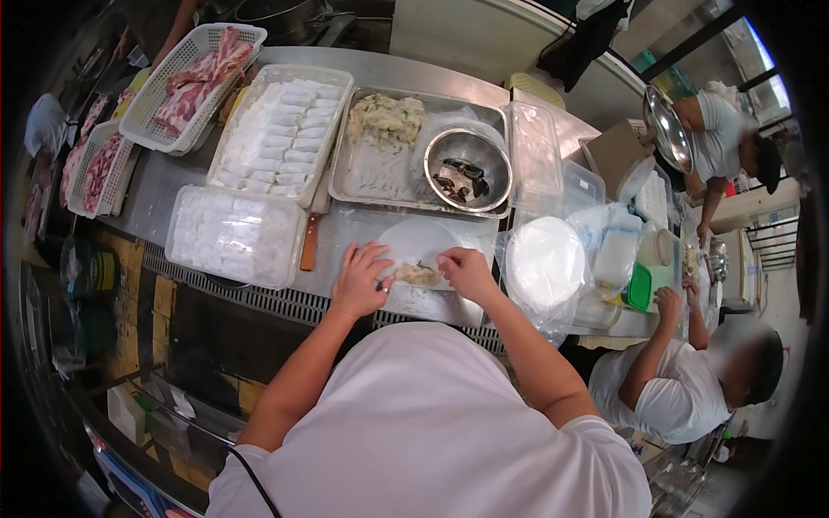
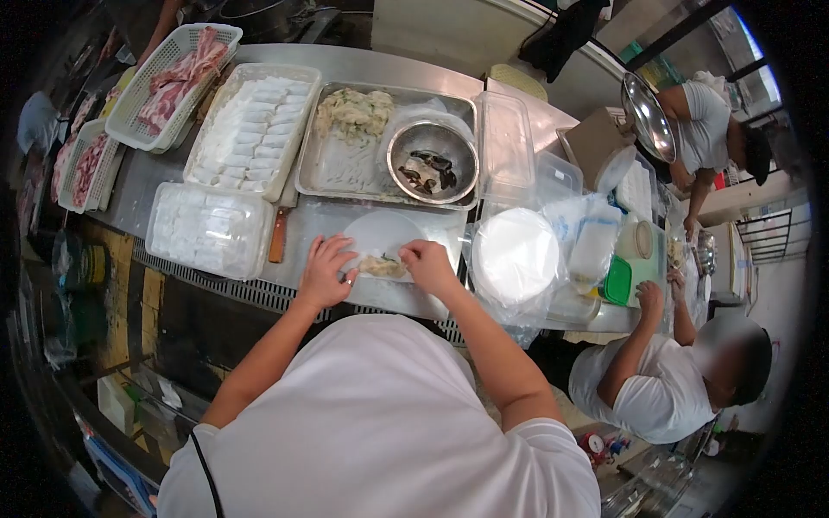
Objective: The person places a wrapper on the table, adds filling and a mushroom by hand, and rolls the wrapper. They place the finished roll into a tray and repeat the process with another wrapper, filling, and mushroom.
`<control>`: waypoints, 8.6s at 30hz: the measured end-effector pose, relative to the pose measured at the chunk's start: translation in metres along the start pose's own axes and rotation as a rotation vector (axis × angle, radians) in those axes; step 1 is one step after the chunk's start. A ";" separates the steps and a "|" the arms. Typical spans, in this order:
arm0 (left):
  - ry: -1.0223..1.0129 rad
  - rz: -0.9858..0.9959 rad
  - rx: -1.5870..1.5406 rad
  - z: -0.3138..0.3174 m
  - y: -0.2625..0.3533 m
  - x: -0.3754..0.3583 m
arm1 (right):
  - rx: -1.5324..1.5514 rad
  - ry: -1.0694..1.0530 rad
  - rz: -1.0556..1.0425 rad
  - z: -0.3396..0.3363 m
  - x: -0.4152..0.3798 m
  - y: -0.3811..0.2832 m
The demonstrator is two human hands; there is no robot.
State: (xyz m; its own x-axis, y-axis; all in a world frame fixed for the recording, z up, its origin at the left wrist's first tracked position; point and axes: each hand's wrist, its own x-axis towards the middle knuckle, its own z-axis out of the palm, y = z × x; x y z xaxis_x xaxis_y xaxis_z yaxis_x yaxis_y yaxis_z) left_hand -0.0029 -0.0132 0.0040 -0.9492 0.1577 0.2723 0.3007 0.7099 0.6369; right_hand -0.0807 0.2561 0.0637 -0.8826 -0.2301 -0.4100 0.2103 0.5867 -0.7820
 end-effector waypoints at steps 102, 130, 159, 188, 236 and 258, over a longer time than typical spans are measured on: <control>0.001 -0.011 -0.002 0.002 -0.001 0.002 | -0.921 -0.154 -0.220 -0.109 0.167 -0.058; 0.015 0.012 -0.010 0.004 -0.002 0.002 | -0.552 -0.007 -0.559 0.034 -0.001 -0.016; 0.136 -0.230 -0.040 0.016 -0.012 0.003 | -0.124 0.090 0.280 -0.025 -0.014 0.029; -0.313 -0.695 -0.219 -0.028 0.042 0.000 | 0.492 0.066 0.439 0.028 -0.071 0.020; -0.222 0.095 -0.227 0.019 0.040 0.021 | -0.223 0.415 -0.565 0.057 -0.041 0.009; -0.386 0.170 -0.089 -0.016 0.029 0.028 | -0.434 0.098 -0.655 0.022 -0.051 -0.002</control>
State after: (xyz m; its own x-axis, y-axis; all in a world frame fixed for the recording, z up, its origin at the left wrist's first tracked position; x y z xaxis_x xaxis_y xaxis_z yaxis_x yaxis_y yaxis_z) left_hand -0.0188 0.0013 0.0414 -0.8453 0.5249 0.1001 0.4470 0.5919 0.6707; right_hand -0.0274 0.2500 0.0756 -0.8075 -0.5754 0.1297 -0.5297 0.6106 -0.5888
